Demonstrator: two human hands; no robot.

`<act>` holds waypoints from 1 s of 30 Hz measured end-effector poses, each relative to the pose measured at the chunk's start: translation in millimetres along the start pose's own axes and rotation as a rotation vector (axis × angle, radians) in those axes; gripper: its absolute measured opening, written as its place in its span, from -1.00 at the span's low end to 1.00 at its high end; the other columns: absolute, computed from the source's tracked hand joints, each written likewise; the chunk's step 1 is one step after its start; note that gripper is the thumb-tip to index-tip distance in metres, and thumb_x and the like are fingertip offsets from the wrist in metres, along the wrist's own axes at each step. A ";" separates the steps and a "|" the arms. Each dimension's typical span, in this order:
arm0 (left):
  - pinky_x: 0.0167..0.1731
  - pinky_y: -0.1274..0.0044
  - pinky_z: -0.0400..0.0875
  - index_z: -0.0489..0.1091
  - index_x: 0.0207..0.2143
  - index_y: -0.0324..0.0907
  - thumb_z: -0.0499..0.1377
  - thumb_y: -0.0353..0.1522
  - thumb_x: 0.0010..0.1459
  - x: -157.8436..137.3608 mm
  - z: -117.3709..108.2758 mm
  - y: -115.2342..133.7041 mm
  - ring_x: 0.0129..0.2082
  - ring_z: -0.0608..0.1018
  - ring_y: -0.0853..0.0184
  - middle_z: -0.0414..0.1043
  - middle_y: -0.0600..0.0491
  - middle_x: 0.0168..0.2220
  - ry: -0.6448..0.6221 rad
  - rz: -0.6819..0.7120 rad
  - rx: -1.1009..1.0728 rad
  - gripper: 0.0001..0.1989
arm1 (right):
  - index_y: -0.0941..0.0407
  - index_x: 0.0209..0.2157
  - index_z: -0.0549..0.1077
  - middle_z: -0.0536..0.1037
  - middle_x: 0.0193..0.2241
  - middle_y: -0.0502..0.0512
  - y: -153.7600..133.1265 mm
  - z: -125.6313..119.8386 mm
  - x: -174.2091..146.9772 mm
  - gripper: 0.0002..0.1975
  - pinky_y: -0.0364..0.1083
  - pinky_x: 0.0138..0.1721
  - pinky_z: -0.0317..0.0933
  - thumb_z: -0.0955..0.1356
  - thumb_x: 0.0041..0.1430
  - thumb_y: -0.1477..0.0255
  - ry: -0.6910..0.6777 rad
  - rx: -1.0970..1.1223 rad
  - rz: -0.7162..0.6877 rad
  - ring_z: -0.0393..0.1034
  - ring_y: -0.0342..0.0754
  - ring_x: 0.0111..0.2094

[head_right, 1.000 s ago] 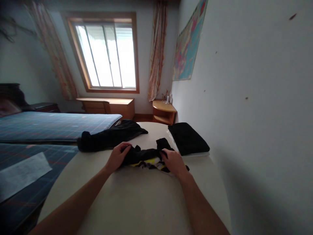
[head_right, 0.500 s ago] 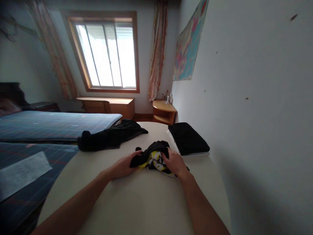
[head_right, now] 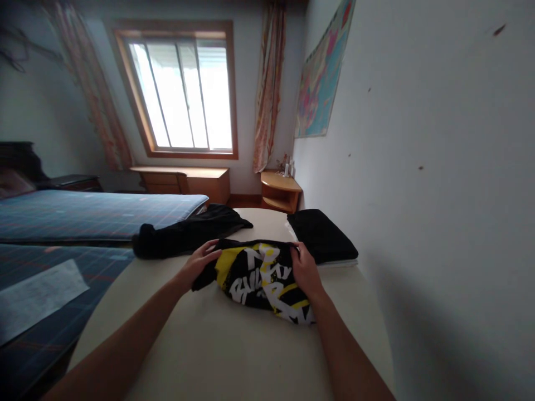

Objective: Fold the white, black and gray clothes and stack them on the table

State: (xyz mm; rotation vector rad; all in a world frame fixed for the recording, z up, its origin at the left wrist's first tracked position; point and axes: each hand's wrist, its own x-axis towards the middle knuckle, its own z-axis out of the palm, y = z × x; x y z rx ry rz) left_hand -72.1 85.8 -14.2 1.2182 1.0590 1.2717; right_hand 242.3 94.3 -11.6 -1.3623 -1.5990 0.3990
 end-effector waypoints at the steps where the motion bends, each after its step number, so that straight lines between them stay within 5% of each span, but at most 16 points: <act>1: -0.24 0.41 0.53 0.36 0.06 -0.18 0.42 -0.15 -0.12 2.2 -0.4 -4.2 -0.20 0.63 0.16 0.55 -0.11 -0.05 0.005 -0.006 0.013 -0.31 | 0.11 -0.03 0.42 0.57 -0.11 0.20 0.6 0.9 -1.3 -0.65 0.06 0.00 0.27 0.15 0.33 0.26 -0.010 -0.033 -0.008 0.47 0.10 -0.07; 7: -0.15 0.34 0.51 0.42 -0.02 -0.23 0.39 -0.16 -0.13 9.9 -3.4 -16.8 -0.13 0.61 0.12 0.56 -0.12 -0.10 0.081 0.098 0.183 -0.39 | 0.07 0.04 0.40 0.60 -0.12 0.19 -1.5 1.6 -5.7 -0.65 0.04 -0.05 0.29 0.14 0.34 0.34 -0.056 -0.190 -0.036 0.51 0.09 -0.11; 12: -0.11 0.35 0.46 0.45 -0.10 -0.23 0.33 -0.21 -0.07 8.2 0.5 -6.9 -0.15 0.58 0.16 0.57 -0.07 -0.17 0.239 0.258 0.246 -0.53 | 0.11 0.04 0.42 0.58 -0.09 0.19 -14.0 -0.2 -8.2 -0.60 0.05 0.04 0.27 0.27 0.28 0.19 -0.030 -0.300 -0.142 0.46 0.10 -0.05; 16: -0.13 0.37 0.43 0.45 -0.13 -0.22 0.28 -0.22 -0.02 7.8 1.2 -3.1 -0.18 0.56 0.19 0.53 -0.05 -0.18 0.404 0.354 0.314 -0.60 | 0.12 0.04 0.48 0.47 0.11 0.24 -24.3 3.1 -16.8 -0.48 0.12 0.16 0.16 0.33 0.20 0.06 -0.207 -0.427 -0.283 0.32 0.17 0.14; 21: -0.12 0.36 0.41 0.43 -0.15 -0.22 0.26 -0.22 0.00 9.4 -1.7 -5.4 -0.16 0.54 0.18 0.51 -0.06 -0.19 0.436 0.369 0.361 -0.63 | 0.11 0.02 0.51 0.54 0.03 0.22 -23.2 8.2 -20.7 -0.57 0.06 0.10 0.21 0.37 0.21 0.16 -0.366 -0.448 -0.295 0.40 0.13 0.05; 30: -0.20 0.42 0.44 0.42 -0.22 -0.21 0.31 -0.25 -0.06 1.9 10.3 4.0 -0.22 0.56 0.22 0.50 0.00 -0.28 0.431 0.298 0.334 -0.65 | 0.09 -0.17 0.53 0.57 -0.26 0.16 -37.4 0.3 -13.0 -0.83 -0.05 -0.22 0.25 0.31 0.25 0.45 0.014 -0.628 -0.200 0.46 0.06 -0.21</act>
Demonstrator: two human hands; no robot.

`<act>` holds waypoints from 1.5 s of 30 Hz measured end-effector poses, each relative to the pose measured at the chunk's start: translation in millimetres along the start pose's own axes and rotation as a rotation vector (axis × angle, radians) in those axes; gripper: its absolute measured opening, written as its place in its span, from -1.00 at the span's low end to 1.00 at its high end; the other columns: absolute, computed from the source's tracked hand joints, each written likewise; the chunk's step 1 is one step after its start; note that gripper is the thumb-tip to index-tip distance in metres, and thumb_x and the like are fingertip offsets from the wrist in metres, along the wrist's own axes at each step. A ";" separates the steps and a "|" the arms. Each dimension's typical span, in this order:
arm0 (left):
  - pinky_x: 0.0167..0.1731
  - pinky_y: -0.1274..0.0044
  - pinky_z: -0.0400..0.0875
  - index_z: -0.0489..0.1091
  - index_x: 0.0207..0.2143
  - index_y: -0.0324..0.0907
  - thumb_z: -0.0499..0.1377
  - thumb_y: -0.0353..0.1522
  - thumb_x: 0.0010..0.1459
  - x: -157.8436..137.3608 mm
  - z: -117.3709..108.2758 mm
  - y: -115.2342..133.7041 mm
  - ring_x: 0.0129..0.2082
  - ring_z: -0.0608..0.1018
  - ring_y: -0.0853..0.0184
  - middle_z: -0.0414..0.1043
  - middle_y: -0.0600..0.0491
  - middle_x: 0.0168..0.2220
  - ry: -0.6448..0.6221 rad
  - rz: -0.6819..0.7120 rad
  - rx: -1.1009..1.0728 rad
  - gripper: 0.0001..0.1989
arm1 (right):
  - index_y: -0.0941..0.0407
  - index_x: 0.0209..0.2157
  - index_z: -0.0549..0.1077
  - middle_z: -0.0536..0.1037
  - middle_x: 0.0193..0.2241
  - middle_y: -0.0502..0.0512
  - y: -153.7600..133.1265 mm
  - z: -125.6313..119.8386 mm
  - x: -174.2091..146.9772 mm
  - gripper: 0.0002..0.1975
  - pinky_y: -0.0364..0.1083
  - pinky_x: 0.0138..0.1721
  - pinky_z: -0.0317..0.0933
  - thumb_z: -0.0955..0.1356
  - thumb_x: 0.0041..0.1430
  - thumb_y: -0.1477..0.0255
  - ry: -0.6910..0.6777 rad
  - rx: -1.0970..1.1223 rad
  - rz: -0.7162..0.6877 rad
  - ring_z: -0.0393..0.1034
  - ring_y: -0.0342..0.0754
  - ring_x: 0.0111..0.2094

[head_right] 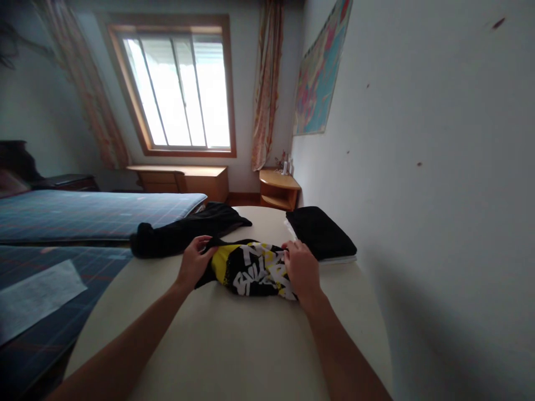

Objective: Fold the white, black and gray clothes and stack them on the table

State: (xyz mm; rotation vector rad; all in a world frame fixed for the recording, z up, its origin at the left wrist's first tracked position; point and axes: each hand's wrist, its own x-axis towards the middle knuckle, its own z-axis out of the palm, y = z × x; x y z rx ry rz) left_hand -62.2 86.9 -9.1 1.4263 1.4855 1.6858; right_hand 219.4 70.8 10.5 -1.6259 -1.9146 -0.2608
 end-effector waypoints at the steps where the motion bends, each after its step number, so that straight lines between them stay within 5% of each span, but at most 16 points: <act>1: -0.19 0.42 0.44 0.42 -0.23 -0.21 0.31 -0.25 -0.05 -1.7 1.4 3.5 -0.22 0.55 0.23 0.50 0.00 -0.28 -0.002 0.007 -0.008 -0.67 | 0.10 -0.18 0.52 0.57 -0.30 0.14 -8.0 -2.8 -2.0 -0.83 -0.07 -0.26 0.25 0.30 0.27 0.42 -0.001 0.038 0.015 0.47 0.03 -0.28; 4: -0.18 0.44 0.46 0.40 -0.23 -0.20 0.30 -0.24 -0.02 -9.7 5.7 14.9 -0.23 0.55 0.26 0.49 0.01 -0.25 -0.063 0.060 -0.071 -0.69 | 0.10 -0.04 0.44 0.58 -0.19 0.16 -39.4 -6.5 -13.0 -0.68 -0.05 -0.21 0.29 0.31 0.27 0.22 -0.044 0.225 -0.054 0.49 0.04 -0.23; 8: -0.16 0.44 0.48 0.39 -0.07 -0.19 0.17 -0.23 0.18 -29.0 9.0 27.9 -0.14 0.57 0.23 0.50 -0.06 -0.11 -0.386 0.137 -0.212 -0.68 | 0.14 0.22 0.21 0.43 0.12 0.27 -74.4 0.3 -29.0 -0.27 0.06 0.07 0.24 0.42 0.12 0.11 -0.096 0.385 -0.189 0.36 0.15 0.10; 12: -0.01 0.40 0.44 0.35 0.07 -0.13 -0.02 -0.31 0.32 -46.1 11.5 31.2 -0.02 0.55 0.23 0.48 -0.06 0.01 -0.619 0.229 -0.191 -0.68 | 0.16 0.00 0.41 0.54 -0.06 0.26 -76.9 8.3 -29.9 -0.62 0.09 0.05 0.22 0.38 0.19 0.30 -0.145 0.332 -0.148 0.41 0.13 -0.02; 14: 0.01 0.40 0.43 0.34 0.07 -0.11 -0.02 -0.36 0.32 -48.4 13.6 28.3 -0.04 0.56 0.26 0.48 -0.05 0.00 -0.621 0.271 -0.111 -0.68 | 0.15 -0.12 0.46 0.57 -0.11 0.23 -68.4 9.8 -26.0 -0.80 0.10 0.11 0.15 0.32 0.23 0.41 -0.167 0.275 -0.140 0.41 0.12 -0.02; 17: -0.11 0.43 0.51 0.31 0.07 -0.12 0.02 -0.40 0.27 -43.5 17.2 17.2 -0.04 0.56 0.26 0.46 -0.07 -0.01 -0.511 0.280 -0.025 -0.68 | 0.14 -0.08 0.45 0.53 -0.01 0.24 -51.8 11.3 -20.4 -0.78 0.15 0.19 0.03 0.28 0.26 0.46 -0.119 0.189 -0.068 0.30 0.16 0.13; 20: -0.14 0.41 0.53 0.30 0.09 -0.12 0.09 -0.43 0.19 -33.9 19.4 -1.0 0.00 0.53 0.22 0.40 -0.11 0.07 -0.389 0.249 0.073 -0.61 | 0.12 -0.04 0.43 0.50 0.03 0.27 -36.7 15.7 -17.7 -0.74 0.18 0.13 0.09 0.25 0.29 0.42 -0.112 0.118 0.095 0.24 0.23 0.16; 23: -0.17 0.39 0.55 0.31 0.09 -0.11 0.12 -0.43 0.15 -24.7 19.2 -18.9 -0.02 0.55 0.21 0.41 -0.11 0.07 -0.375 0.178 0.126 -0.58 | 0.13 -0.02 0.41 0.54 -0.10 0.29 -26.2 22.0 -16.7 -0.70 0.10 -0.01 0.23 0.17 0.33 0.39 -0.250 0.205 0.205 0.40 0.17 -0.02; 27: -0.08 0.31 0.50 0.33 0.09 -0.13 0.15 -0.42 0.12 -15.1 13.6 -28.9 0.00 0.54 0.17 0.43 -0.13 0.09 -0.360 0.089 0.117 -0.56 | 0.14 -0.08 0.46 0.54 -0.13 0.25 -16.6 26.7 -15.3 -0.67 0.01 0.01 0.25 0.14 0.30 0.43 -0.353 0.514 0.008 0.42 0.07 -0.04; 30: 0.10 0.23 0.36 0.29 0.16 -0.12 0.18 -0.40 0.10 -12.5 5.3 -24.2 0.12 0.46 0.13 0.40 -0.13 0.14 -0.474 0.071 0.043 -0.47 | 0.08 -0.11 0.50 0.54 -0.07 0.16 -8.9 27.3 -14.7 -0.68 0.02 0.05 0.26 0.18 0.28 0.34 -0.347 0.800 -0.050 0.39 0.05 0.03; 34: 0.21 0.25 0.21 0.21 0.25 -0.13 0.16 -0.26 0.21 -19.7 -5.1 -7.7 0.18 0.41 0.15 0.38 -0.14 0.18 -0.774 0.112 -0.055 -0.44 | 0.11 -0.09 0.48 0.59 -0.14 0.18 1.7 26.2 -13.7 -0.57 0.03 -0.15 0.38 0.24 0.24 0.09 -0.251 1.016 0.187 0.46 0.10 -0.13; 39: 0.19 0.26 0.25 0.16 0.30 -0.14 0.28 -0.15 0.12 -33.9 -7.1 9.7 0.18 0.40 0.09 0.31 -0.15 0.23 -0.941 0.179 0.004 -0.27 | 0.16 -0.22 0.50 0.61 -0.17 0.27 10.0 22.9 -8.6 -0.50 0.03 -0.23 0.38 0.31 0.12 -0.02 -0.138 1.037 0.359 0.46 0.18 -0.13; 42: 0.16 0.28 0.29 0.13 0.32 -0.12 0.38 -0.19 -0.02 -38.7 -2.5 12.5 0.16 0.42 0.07 0.31 -0.15 0.23 -0.938 0.233 0.046 -0.12 | 0.15 -0.15 0.46 0.60 -0.17 0.24 15.0 28.0 -4.1 -0.52 0.03 -0.21 0.38 0.31 0.11 0.04 -0.127 1.063 0.412 0.48 0.15 -0.15; 45: 0.00 0.35 0.40 0.28 0.21 -0.09 0.34 -0.30 -0.01 -40.0 4.2 10.3 -0.02 0.53 0.13 0.49 -0.08 0.04 -0.818 0.250 0.161 -0.30 | 0.16 -0.05 0.39 0.59 -0.17 0.26 22.6 35.8 0.3 -0.47 0.02 -0.22 0.39 0.38 -0.01 0.15 -0.062 1.021 0.495 0.50 0.12 -0.20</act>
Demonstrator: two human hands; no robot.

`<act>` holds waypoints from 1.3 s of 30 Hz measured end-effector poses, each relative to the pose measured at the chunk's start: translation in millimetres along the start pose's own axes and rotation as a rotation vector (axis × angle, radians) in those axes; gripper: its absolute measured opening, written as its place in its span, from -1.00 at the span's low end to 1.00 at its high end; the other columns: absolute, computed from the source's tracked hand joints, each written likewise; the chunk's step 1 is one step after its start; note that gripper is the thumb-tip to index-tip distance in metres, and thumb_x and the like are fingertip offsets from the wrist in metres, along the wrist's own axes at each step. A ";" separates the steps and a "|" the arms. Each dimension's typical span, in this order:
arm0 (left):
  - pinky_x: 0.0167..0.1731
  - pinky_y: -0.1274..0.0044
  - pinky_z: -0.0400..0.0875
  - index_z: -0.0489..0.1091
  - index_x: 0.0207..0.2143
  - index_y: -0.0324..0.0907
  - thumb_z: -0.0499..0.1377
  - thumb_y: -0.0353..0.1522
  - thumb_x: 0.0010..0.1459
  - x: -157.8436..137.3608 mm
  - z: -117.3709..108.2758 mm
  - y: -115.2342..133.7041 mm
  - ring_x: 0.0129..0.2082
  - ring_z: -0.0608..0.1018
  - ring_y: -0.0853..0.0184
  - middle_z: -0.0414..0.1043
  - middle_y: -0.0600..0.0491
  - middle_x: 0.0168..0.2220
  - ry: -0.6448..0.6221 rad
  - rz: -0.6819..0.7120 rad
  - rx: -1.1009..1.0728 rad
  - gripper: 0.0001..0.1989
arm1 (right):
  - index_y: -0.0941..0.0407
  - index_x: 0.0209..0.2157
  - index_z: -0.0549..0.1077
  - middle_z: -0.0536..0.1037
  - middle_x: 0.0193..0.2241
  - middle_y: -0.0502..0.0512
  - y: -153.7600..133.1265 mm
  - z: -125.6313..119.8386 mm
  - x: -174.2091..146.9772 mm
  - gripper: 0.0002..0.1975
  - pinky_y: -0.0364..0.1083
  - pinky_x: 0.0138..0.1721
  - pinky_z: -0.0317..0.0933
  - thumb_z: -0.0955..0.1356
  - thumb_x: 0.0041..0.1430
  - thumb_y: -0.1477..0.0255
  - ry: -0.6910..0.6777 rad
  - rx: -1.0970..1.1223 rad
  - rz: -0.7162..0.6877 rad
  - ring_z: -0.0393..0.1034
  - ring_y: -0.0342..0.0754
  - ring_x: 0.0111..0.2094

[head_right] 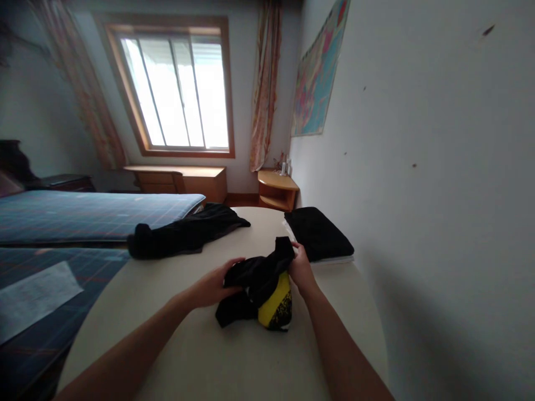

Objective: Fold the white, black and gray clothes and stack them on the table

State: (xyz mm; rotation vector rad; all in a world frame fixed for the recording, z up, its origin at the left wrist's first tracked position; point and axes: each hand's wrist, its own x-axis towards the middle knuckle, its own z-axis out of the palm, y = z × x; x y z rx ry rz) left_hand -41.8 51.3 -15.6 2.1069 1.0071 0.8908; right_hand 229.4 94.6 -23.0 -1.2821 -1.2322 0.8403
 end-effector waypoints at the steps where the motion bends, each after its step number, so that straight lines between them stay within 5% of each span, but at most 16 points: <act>1: -0.10 0.39 0.43 0.32 0.16 -0.09 0.29 -0.34 0.03 1.8 1.3 -1.6 -0.12 0.56 0.17 0.55 -0.04 -0.07 0.033 -0.031 0.017 -0.40 | 0.16 -0.04 0.37 0.58 -0.15 0.27 1.5 -1.2 2.3 -0.46 0.02 -0.24 0.39 0.40 -0.04 0.18 0.037 -0.025 -0.004 0.50 0.11 -0.20; 6: -0.57 0.61 0.28 0.39 -0.05 -0.17 0.18 -0.35 0.05 12.5 -2.1 -13.0 -0.55 0.47 0.38 0.51 0.13 -0.47 0.232 -0.214 -0.149 -0.64 | 0.13 -0.21 0.43 0.58 -0.28 0.21 -10.4 -9.1 0.8 -0.62 -0.03 -0.30 0.34 0.31 0.12 0.12 0.116 -0.337 -0.066 0.51 0.04 -0.33; 9: -0.60 0.61 0.29 0.39 -0.14 -0.21 0.23 -0.24 0.03 17.6 -10.4 -16.5 -0.55 0.50 0.36 0.50 0.11 -0.48 0.410 -0.320 -0.323 -0.65 | 0.11 -0.20 0.44 0.55 -0.48 0.07 -28.3 -5.9 -13.7 -0.52 -0.07 -0.42 0.30 0.17 0.27 0.01 -0.089 -0.438 0.011 0.47 -0.02 -0.51; 13: -0.36 0.49 0.48 0.34 0.02 -0.23 0.26 -0.12 0.05 18.0 -17.5 -10.9 -0.30 0.60 0.23 0.55 -0.04 -0.25 0.509 -0.363 -0.497 -0.46 | 0.11 0.02 0.38 0.61 -0.24 0.15 -44.5 9.6 -39.3 -0.44 -0.04 -0.25 0.36 0.34 0.16 0.00 -0.417 -0.404 -0.140 0.54 0.03 -0.29; 17: 0.12 0.35 0.34 0.09 0.30 -0.17 0.36 -0.17 -0.02 13.3 -10.8 -6.3 0.17 0.41 0.10 0.33 -0.14 0.19 0.383 -0.186 -0.378 -0.11 | 0.08 0.16 0.31 0.55 -0.03 0.17 -41.8 21.3 -48.0 -0.32 0.02 -0.06 0.34 0.48 0.03 0.18 -0.533 -0.406 -0.280 0.48 0.10 -0.06; 20: 0.25 0.29 0.17 -0.10 0.38 -0.17 0.40 -0.33 -0.11 11.3 -2.0 -11.7 0.27 0.29 0.07 0.20 -0.16 0.28 0.285 -0.119 -0.213 0.07 | 0.09 0.06 0.40 0.59 -0.11 0.12 -33.6 18.6 -38.7 -0.54 0.02 -0.10 0.35 0.40 0.14 0.26 -0.513 -0.425 -0.266 0.50 0.07 -0.12; 23: 0.22 0.27 0.22 0.08 0.32 -0.19 0.29 -0.47 -0.09 12.9 -2.6 -19.6 0.18 0.40 0.11 0.35 -0.13 0.17 0.319 -0.147 -0.178 -0.11 | 0.10 -0.09 0.49 0.61 -0.18 0.10 -26.7 7.7 -23.4 -0.70 0.01 -0.12 0.34 0.33 0.20 0.27 -0.439 -0.398 -0.276 0.50 0.06 -0.17; 28: -0.18 0.42 0.52 0.31 0.11 -0.17 0.27 -0.37 -0.01 18.2 -27.0 -25.7 -0.17 0.60 0.23 0.51 -0.07 -0.05 0.524 -0.298 -0.502 -0.42 | 0.17 0.02 0.41 0.60 -0.19 0.19 -14.2 -9.6 -0.9 -0.50 0.04 -0.15 0.38 0.35 0.14 0.14 -0.102 -0.237 -0.198 0.51 0.08 -0.19; 32: -0.22 0.51 0.52 0.26 0.12 -0.17 0.30 -0.20 0.07 21.3 -40.3 -33.3 -0.15 0.60 0.28 0.44 -0.15 0.03 0.714 -0.348 -0.719 -0.41 | 0.17 0.15 0.26 0.51 0.01 0.33 -5.3 -11.4 4.5 -0.36 0.09 -0.08 0.38 0.32 0.15 0.07 0.085 -0.147 -0.208 0.49 0.12 -0.08; 39: 0.18 0.19 0.25 0.24 0.22 -0.15 0.39 -0.24 -0.06 16.1 -19.4 -54.3 0.30 0.20 -0.04 0.07 -0.21 0.31 0.657 -0.280 0.031 -0.22 | 0.16 0.12 0.34 0.40 0.11 0.33 -6.6 -0.8 -13.9 -0.30 0.15 0.13 0.21 0.41 0.04 0.04 0.000 -0.668 -0.303 0.34 0.20 0.12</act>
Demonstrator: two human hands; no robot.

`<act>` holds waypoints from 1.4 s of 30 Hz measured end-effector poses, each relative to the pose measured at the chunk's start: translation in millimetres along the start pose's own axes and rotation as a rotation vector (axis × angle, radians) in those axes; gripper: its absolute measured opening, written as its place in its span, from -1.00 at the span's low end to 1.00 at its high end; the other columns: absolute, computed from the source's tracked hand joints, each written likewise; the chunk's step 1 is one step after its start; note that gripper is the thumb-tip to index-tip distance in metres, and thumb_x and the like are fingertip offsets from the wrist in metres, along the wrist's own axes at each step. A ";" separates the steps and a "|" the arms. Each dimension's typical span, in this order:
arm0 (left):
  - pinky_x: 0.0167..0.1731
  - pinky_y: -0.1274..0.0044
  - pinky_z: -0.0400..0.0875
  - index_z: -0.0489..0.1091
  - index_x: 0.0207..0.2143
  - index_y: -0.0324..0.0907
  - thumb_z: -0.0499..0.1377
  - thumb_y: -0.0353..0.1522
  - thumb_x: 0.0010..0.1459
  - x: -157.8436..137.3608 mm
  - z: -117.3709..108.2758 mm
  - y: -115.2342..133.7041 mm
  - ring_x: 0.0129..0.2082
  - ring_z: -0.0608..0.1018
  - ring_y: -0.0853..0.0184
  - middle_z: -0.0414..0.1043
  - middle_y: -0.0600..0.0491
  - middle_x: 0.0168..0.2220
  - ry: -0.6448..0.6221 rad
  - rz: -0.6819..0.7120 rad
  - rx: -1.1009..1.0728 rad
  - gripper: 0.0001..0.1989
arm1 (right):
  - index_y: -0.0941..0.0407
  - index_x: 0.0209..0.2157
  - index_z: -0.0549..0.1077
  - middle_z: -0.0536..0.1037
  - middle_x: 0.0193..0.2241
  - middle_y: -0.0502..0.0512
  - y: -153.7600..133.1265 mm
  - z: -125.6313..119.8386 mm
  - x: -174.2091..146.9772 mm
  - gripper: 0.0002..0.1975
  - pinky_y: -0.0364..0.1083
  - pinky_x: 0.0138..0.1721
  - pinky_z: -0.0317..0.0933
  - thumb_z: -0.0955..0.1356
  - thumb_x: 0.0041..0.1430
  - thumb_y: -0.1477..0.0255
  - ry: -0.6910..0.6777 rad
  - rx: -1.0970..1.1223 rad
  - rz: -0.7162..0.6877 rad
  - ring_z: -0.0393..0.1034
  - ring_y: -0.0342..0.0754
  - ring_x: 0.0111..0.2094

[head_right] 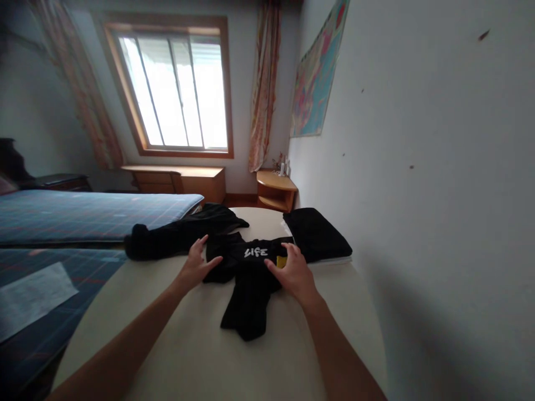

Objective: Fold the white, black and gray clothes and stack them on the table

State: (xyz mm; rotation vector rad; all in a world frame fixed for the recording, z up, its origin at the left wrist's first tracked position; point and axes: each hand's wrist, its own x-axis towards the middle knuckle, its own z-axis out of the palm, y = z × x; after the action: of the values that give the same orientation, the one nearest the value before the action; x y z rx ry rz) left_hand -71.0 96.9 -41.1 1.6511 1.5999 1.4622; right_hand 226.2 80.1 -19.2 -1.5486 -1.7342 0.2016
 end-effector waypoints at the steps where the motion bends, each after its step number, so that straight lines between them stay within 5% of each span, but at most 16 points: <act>1: 0.21 0.17 0.19 0.29 0.18 -0.15 0.38 -0.26 -0.07 -4.7 2.7 -1.3 0.31 0.18 -0.05 0.05 -0.20 0.32 -0.035 0.068 0.103 -0.26 | 0.17 0.11 0.35 0.42 0.09 0.34 -0.6 1.2 -2.2 -0.31 0.14 0.13 0.21 0.43 0.03 0.07 -0.037 -0.044 -0.002 0.34 0.21 0.12; 6: 0.15 0.21 0.25 0.46 0.06 -0.11 0.34 -0.27 0.00 -25.5 9.0 4.1 0.15 0.37 -0.04 0.35 -0.16 0.13 -0.362 0.253 0.404 -0.47 | 0.14 -0.01 0.47 0.58 -0.14 0.22 1.7 3.9 -4.7 -0.62 0.03 -0.04 0.30 0.36 0.17 0.28 -0.246 -0.064 -0.033 0.49 0.10 -0.09; 10: -0.05 0.34 0.37 0.53 -0.16 -0.07 0.18 -0.37 0.16 -24.8 4.8 12.2 -0.07 0.51 0.09 0.52 -0.05 -0.13 -0.393 0.258 0.494 -0.79 | 0.11 -0.15 0.53 0.61 -0.29 0.13 -0.1 -1.0 0.5 -0.76 -0.02 -0.17 0.30 0.33 0.16 0.38 -0.256 0.005 -0.017 0.51 0.04 -0.23; 19: -0.14 0.42 0.40 0.53 -0.18 -0.09 0.11 -0.37 0.18 16.0 -39.2 1.6 -0.19 0.54 0.20 0.52 0.00 -0.16 0.099 0.107 0.405 -0.78 | 0.11 -0.28 0.58 0.63 -0.34 0.14 10.9 -15.7 14.8 -0.72 -0.01 -0.20 0.33 0.31 0.17 0.24 0.161 0.200 0.038 0.51 0.03 -0.32; 22: -0.08 0.37 0.40 0.53 -0.17 -0.14 0.13 -0.42 0.11 21.9 -47.5 -5.5 -0.18 0.51 0.16 0.47 -0.06 -0.13 0.236 0.079 0.459 -0.75 | 0.16 -0.15 0.57 0.62 -0.22 0.23 22.8 -12.2 18.5 -0.65 0.03 -0.12 0.36 0.28 0.19 0.26 0.235 0.198 0.011 0.51 0.06 -0.24; 25: -0.01 0.29 0.35 0.48 -0.18 -0.19 0.13 -0.46 0.07 16.0 -41.6 2.4 -0.09 0.47 0.09 0.44 -0.09 -0.13 0.289 0.230 0.547 -0.76 | 0.17 0.05 0.48 0.52 0.01 0.29 31.5 -4.8 19.0 -0.57 0.09 0.09 0.29 0.27 0.17 0.36 0.185 0.170 -0.101 0.45 0.10 0.00; 27: -0.06 0.34 0.37 0.44 -0.21 -0.18 0.12 -0.44 0.12 6.9 -33.8 15.3 -0.12 0.47 0.14 0.45 -0.06 -0.19 0.185 0.372 0.514 -0.83 | 0.16 0.11 0.43 0.44 0.11 0.28 33.7 -1.2 17.2 -0.51 0.11 0.22 0.16 0.27 0.11 0.46 0.114 0.126 -0.160 0.34 0.10 0.14; 32: -0.26 0.54 0.40 0.46 -0.13 -0.09 0.23 -0.32 0.15 -20.5 -19.2 43.1 -0.30 0.51 0.33 0.49 0.07 -0.22 -0.571 0.579 0.341 -0.78 | 0.08 0.08 0.41 0.23 0.27 0.20 31.0 -2.3 11.0 -0.43 0.08 0.30 0.04 0.25 -0.02 0.62 -0.096 0.078 -0.257 0.18 0.04 0.27; 34: -0.20 0.53 0.40 0.48 -0.09 -0.06 0.32 -0.25 0.08 -28.7 -14.4 46.5 -0.20 0.54 0.29 0.50 0.06 -0.15 -0.738 0.602 0.343 -0.68 | 0.08 -0.05 0.46 0.24 0.27 0.20 30.3 -3.8 10.0 -0.58 0.08 0.28 0.08 0.29 0.02 0.59 -0.145 0.046 -0.242 0.18 0.07 0.27; 38: -0.16 0.55 0.38 0.54 -0.14 -0.03 0.26 -0.37 0.14 -35.5 -4.3 45.1 -0.14 0.55 0.29 0.51 0.08 -0.11 -0.806 0.612 0.400 -0.79 | 0.08 -0.30 0.52 0.31 0.22 0.18 31.6 -6.7 11.3 -0.88 0.05 0.18 0.19 0.35 0.11 0.50 -0.166 -0.061 -0.180 0.29 0.10 0.19; 42: -0.17 0.56 0.37 0.55 -0.22 -0.04 0.17 -0.45 0.22 -32.7 -1.5 41.1 -0.17 0.55 0.32 0.55 0.11 -0.19 -0.780 0.651 0.407 -0.81 | 0.08 -0.33 0.53 0.53 -0.01 0.16 30.8 -10.5 12.9 -0.90 -0.03 0.00 0.28 0.34 0.17 0.46 -0.182 -0.109 -0.144 0.48 0.03 -0.05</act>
State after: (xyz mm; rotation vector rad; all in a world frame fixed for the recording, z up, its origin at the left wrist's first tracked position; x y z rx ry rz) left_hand -46.3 56.6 -18.3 2.6958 0.9744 0.5332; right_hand 257.3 95.2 -24.5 -1.5134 -2.0206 0.1829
